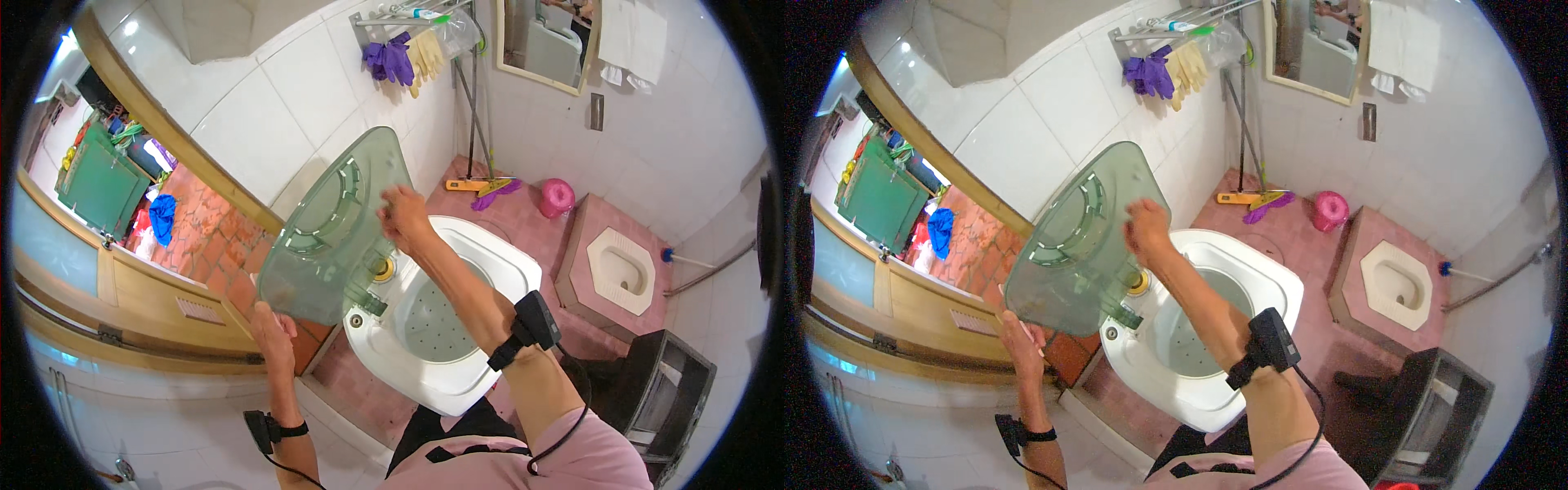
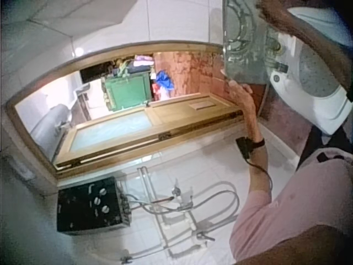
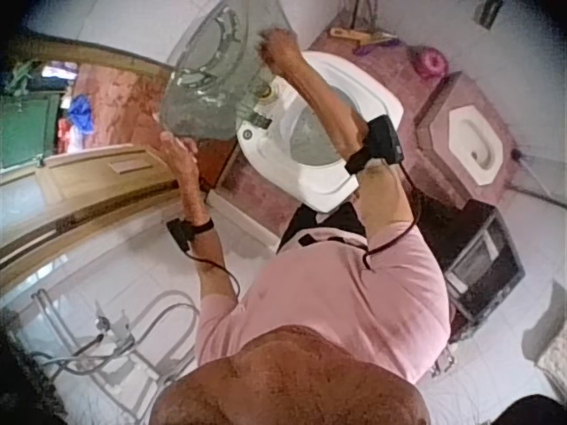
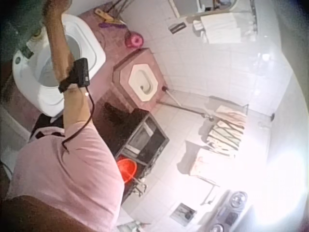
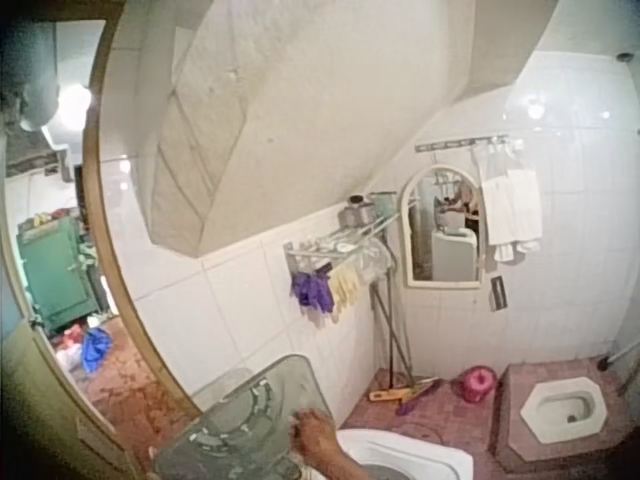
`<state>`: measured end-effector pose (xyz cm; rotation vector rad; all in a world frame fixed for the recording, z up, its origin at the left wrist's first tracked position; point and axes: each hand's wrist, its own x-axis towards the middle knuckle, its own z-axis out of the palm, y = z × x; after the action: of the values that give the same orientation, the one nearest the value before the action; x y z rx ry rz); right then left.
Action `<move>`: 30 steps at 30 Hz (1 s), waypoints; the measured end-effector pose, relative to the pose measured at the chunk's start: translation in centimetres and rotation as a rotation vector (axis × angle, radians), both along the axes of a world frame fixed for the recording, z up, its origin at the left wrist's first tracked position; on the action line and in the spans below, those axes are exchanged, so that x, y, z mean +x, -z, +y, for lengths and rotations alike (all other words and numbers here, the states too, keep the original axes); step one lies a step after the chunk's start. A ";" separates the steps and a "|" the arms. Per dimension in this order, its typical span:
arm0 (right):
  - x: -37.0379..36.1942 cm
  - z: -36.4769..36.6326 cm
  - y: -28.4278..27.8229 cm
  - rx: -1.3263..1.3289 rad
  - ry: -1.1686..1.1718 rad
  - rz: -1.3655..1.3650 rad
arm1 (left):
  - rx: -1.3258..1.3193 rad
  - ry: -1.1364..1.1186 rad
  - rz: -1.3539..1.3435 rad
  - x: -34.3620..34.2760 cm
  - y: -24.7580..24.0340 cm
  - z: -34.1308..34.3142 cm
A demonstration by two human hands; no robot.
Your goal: Cleaning the surfaces of a small portable washing machine using a toothbrush and rinsing a basin in a bathroom sink.
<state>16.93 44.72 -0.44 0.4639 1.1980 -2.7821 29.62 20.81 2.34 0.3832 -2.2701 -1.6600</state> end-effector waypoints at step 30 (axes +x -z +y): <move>3.2 -0.3 2.1 0.767 0.127 0.250 | -0.009 0.032 0.115 -0.4 0.8 0.0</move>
<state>20.10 44.41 -2.56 0.2286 2.3662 -2.4188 29.21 20.84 1.58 0.2437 -2.2102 -1.6427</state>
